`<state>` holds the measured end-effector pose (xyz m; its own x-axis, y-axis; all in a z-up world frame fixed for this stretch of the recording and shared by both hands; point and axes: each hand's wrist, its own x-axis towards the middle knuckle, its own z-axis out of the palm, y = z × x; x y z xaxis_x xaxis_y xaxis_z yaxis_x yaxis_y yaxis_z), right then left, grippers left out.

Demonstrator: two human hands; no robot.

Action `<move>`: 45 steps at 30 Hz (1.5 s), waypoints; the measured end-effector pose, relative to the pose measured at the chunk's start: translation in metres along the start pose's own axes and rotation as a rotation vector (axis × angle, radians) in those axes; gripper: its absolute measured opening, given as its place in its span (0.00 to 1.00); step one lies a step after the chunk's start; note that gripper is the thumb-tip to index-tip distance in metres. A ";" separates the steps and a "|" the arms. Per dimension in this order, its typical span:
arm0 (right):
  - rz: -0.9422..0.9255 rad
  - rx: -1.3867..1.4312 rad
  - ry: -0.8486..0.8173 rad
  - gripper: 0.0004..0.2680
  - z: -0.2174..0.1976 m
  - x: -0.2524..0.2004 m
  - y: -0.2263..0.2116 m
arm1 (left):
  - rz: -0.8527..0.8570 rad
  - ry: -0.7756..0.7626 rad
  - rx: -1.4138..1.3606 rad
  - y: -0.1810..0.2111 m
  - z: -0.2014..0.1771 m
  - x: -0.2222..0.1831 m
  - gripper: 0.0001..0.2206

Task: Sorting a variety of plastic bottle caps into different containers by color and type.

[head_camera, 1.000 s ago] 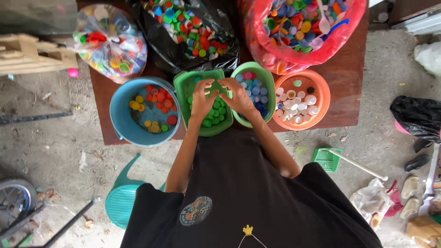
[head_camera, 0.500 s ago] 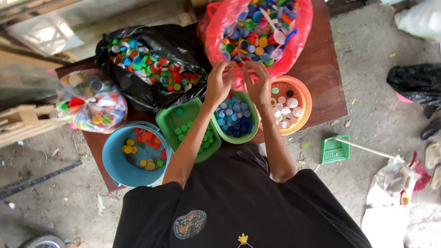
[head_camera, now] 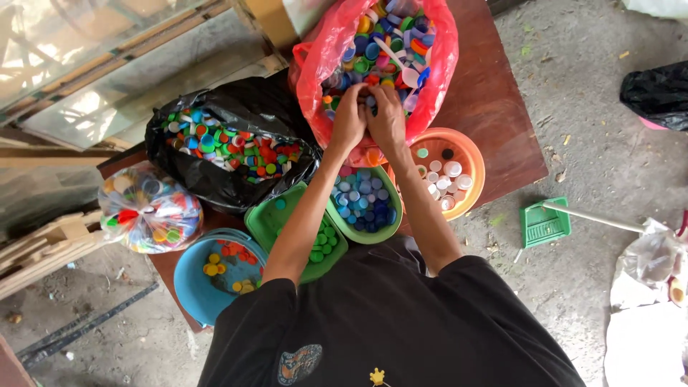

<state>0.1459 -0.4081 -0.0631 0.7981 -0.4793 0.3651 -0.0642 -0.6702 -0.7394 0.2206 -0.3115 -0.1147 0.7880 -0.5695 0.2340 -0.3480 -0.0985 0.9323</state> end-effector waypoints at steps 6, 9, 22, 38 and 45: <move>0.065 0.050 0.041 0.16 -0.010 -0.001 -0.008 | -0.096 -0.035 -0.082 -0.003 -0.005 -0.004 0.19; 0.079 0.109 0.071 0.16 -0.014 -0.007 -0.014 | -0.105 -0.047 -0.094 0.017 -0.011 -0.009 0.17; 0.176 0.322 -0.001 0.12 -0.049 -0.104 -0.079 | 0.090 0.013 -0.033 0.102 -0.043 -0.129 0.23; 0.119 0.336 -0.271 0.19 -0.035 -0.162 -0.120 | 0.005 0.199 0.036 0.092 -0.070 -0.221 0.18; 0.070 0.384 -0.322 0.19 -0.029 -0.167 -0.126 | 0.059 0.238 0.049 0.078 -0.079 -0.231 0.19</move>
<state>0.0027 -0.2602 -0.0144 0.9481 -0.2757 0.1586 0.0522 -0.3570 -0.9326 0.0515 -0.1235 -0.0741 0.8609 -0.3680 0.3513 -0.4165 -0.1131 0.9021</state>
